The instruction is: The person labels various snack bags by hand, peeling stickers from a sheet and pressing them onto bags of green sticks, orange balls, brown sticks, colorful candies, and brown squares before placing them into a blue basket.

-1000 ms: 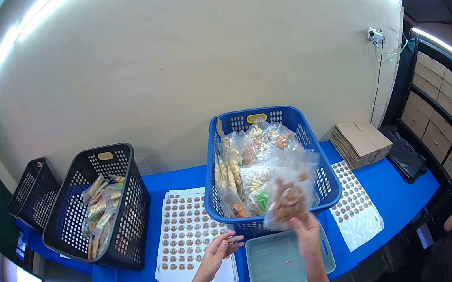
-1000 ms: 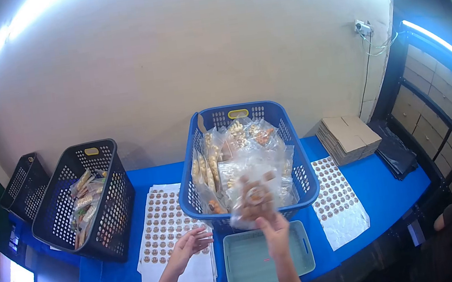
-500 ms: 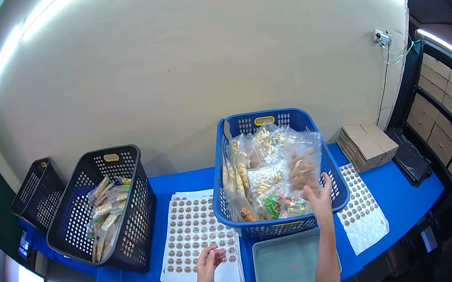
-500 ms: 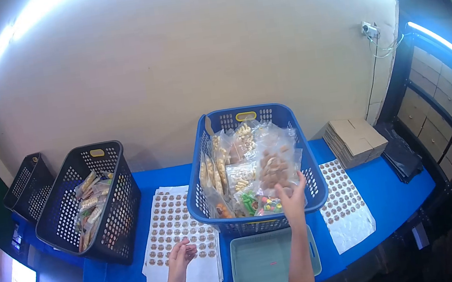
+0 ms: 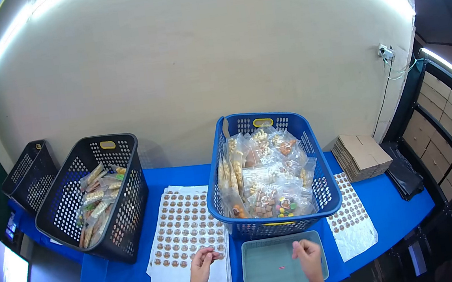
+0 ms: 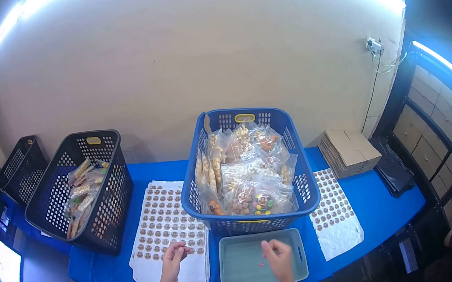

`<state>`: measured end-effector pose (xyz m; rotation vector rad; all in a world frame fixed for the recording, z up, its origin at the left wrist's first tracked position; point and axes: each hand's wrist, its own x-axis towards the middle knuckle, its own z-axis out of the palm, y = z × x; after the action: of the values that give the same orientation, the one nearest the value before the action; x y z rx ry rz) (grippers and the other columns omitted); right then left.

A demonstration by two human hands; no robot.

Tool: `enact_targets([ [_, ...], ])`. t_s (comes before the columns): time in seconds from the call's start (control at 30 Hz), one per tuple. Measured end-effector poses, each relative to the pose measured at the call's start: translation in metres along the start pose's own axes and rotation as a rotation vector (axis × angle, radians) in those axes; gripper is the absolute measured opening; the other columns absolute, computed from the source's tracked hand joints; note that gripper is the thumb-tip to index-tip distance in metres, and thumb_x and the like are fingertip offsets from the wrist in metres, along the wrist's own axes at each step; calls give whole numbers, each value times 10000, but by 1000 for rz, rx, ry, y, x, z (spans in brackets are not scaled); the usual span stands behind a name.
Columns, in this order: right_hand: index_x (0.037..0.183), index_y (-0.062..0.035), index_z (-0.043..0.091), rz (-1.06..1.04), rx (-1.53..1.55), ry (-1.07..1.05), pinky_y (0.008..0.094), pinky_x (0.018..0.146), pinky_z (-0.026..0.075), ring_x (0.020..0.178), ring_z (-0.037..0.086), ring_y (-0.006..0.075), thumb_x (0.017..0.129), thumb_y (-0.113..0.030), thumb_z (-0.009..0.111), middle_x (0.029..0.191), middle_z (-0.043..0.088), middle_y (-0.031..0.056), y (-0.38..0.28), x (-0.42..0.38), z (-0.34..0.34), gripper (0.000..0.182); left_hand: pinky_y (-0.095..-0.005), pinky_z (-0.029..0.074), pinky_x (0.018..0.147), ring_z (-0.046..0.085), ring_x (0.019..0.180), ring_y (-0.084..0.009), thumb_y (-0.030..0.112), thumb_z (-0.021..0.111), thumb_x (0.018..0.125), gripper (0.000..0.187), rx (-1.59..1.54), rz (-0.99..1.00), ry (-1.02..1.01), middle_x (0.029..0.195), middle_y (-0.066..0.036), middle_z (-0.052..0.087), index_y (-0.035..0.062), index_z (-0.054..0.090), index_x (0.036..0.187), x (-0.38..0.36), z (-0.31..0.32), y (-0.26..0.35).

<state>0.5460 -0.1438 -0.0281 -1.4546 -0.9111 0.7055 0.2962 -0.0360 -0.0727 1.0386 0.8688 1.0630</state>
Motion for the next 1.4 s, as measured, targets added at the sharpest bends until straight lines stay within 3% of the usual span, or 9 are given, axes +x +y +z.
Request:
enact_targets([
  [0.03, 693, 15, 559, 135, 97, -48, 223, 639, 417, 683, 519, 95, 811, -52, 543, 721, 574, 54, 8, -13, 2, 136, -271, 440, 798, 571, 879, -156, 88, 426, 888, 189, -10, 11, -4, 880, -91, 600, -26, 496, 1022, -1, 0, 2],
  [0.13, 733, 25, 575, 118, 194, -139, 217, 627, 425, 670, 527, 97, 838, -72, 515, 714, 572, 60, 50, -39, 17, 155, -274, 434, 810, 577, 865, -159, 108, 433, 888, 187, -2, 48, 13, 883, -81, 594, -5, 502, 1019, 2, -2, 0],
  [0.33, 869, 53, 582, 48, 167, 73, 243, 670, 460, 718, 560, 127, 849, -73, 486, 787, 585, 93, 23, -49, 23, 159, -263, 436, 797, 563, 862, -141, 86, 428, 888, 184, 33, 135, 62, 897, -86, 588, -17, 500, 1022, 1, -22, 18],
  [0.53, 875, 43, 580, 56, 141, 122, 242, 664, 445, 729, 547, 123, 852, -75, 475, 807, 588, 86, 13, -52, 39, 160, -252, 428, 787, 549, 862, -132, 84, 439, 887, 171, -4, 267, 132, 889, -75, 577, -23, 502, 1003, -13, -70, 48],
  [0.8, 934, 14, 593, 162, 187, -197, 203, 680, 390, 728, 495, 78, 844, -75, 477, 855, 594, 50, 11, -65, 162, 172, -238, 444, 749, 554, 792, -118, 62, 444, 879, 136, 253, 472, 369, 821, -72, 573, -33, 527, 930, -38, -193, 123],
  [1.0, 902, 15, 612, 180, 193, -411, 199, 669, 394, 755, 509, 74, 811, -35, 533, 905, 595, 50, -22, -84, 247, 131, -229, 437, 729, 556, 775, -109, 49, 446, 871, 125, 451, 588, 397, 809, -60, 577, -35, 532, 905, -21, -266, 190],
  [1.23, 859, 25, 615, 171, 218, -310, 223, 708, 396, 794, 524, 107, 803, -19, 537, 884, 587, 74, -6, -102, 297, 106, -223, 440, 720, 554, 762, -99, 41, 439, 869, 125, 436, 635, 437, 761, -45, 572, -34, 535, 900, -3, -323, 229],
  [1.4, 841, 30, 617, 220, 128, -188, 233, 739, 391, 829, 528, 126, 791, -12, 547, 878, 585, 83, 19, -107, 302, 96, -233, 454, 690, 560, 727, -108, 49, 439, 865, 131, 643, 634, 341, 752, -56, 574, -23, 548, 881, 31, -367, 260],
])
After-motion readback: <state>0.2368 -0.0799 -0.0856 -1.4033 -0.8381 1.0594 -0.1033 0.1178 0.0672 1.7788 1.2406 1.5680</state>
